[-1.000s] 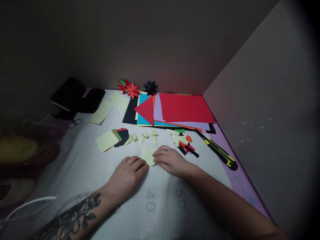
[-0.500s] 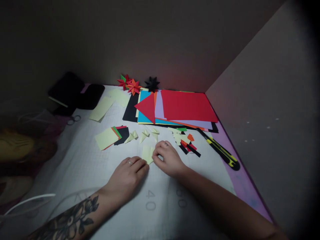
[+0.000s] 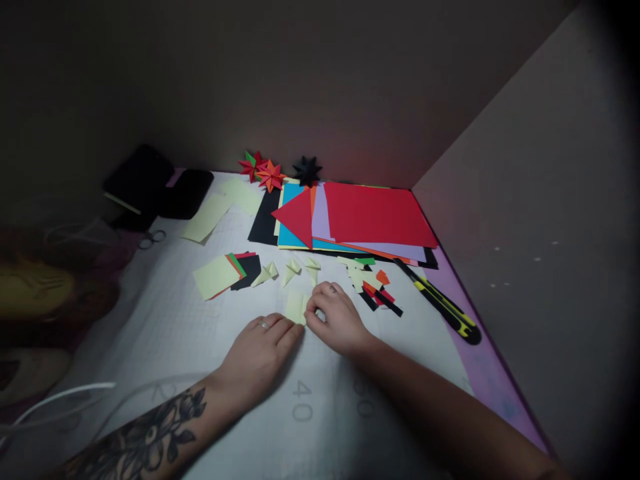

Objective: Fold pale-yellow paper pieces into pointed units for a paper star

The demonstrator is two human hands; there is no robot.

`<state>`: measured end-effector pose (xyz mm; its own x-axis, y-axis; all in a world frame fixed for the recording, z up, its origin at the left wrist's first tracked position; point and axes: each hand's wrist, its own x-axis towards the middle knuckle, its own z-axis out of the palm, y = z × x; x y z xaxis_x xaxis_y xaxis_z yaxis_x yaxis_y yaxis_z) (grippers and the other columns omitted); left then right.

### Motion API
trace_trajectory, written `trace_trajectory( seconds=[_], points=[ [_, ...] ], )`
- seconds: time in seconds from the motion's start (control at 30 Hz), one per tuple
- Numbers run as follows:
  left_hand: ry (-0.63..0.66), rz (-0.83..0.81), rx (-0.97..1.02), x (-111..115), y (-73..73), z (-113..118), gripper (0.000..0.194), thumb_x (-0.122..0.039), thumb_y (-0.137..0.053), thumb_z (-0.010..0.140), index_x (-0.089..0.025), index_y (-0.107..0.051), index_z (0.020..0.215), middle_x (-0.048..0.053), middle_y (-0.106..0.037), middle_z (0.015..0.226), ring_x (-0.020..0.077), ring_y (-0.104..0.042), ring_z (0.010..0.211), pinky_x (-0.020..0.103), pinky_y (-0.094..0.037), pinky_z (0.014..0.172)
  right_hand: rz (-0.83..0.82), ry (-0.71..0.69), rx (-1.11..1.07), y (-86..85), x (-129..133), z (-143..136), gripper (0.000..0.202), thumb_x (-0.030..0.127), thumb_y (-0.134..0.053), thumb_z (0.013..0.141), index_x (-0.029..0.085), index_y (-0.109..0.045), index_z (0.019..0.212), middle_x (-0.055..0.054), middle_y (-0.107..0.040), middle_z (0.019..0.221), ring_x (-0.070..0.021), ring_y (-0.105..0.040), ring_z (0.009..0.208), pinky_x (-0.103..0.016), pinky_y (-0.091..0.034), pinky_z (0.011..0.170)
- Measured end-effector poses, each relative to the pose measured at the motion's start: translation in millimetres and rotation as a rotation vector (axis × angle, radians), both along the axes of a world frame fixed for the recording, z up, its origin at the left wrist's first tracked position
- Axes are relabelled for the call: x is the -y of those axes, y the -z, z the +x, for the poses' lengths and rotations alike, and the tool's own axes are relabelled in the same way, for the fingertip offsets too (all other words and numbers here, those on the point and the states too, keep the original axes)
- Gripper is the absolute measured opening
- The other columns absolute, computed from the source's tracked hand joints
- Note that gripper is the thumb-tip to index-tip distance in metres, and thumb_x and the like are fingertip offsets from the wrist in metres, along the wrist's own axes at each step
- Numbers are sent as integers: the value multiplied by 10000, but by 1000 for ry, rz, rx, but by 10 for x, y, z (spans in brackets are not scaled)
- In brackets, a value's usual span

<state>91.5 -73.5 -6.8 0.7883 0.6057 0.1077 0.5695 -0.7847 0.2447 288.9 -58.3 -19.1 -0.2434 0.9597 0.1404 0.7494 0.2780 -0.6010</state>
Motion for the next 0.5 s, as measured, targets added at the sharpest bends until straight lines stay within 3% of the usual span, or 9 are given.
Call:
trace_trajectory(
  seconds=[0.13,0.5],
  points=[
    [10,-5,-14,3,-1,14,399,-73,-459,865,-109,-525,1257,120,-665,998,256,-597,932,410,-523,749,0,5,8,3,1,-4,131,109,-586,763,200,-587,669,-48,-569,836,-211,-515,853,-352,-449,785],
    [11,0,-55,2,-35,32,354,-85,-466,865,-114,-573,1201,118,-660,1001,264,-586,931,405,-510,737,-9,10,36,-10,-6,-19,133,110,-585,766,202,-577,670,-42,-571,838,-208,-510,842,-349,-438,781]
  ],
)
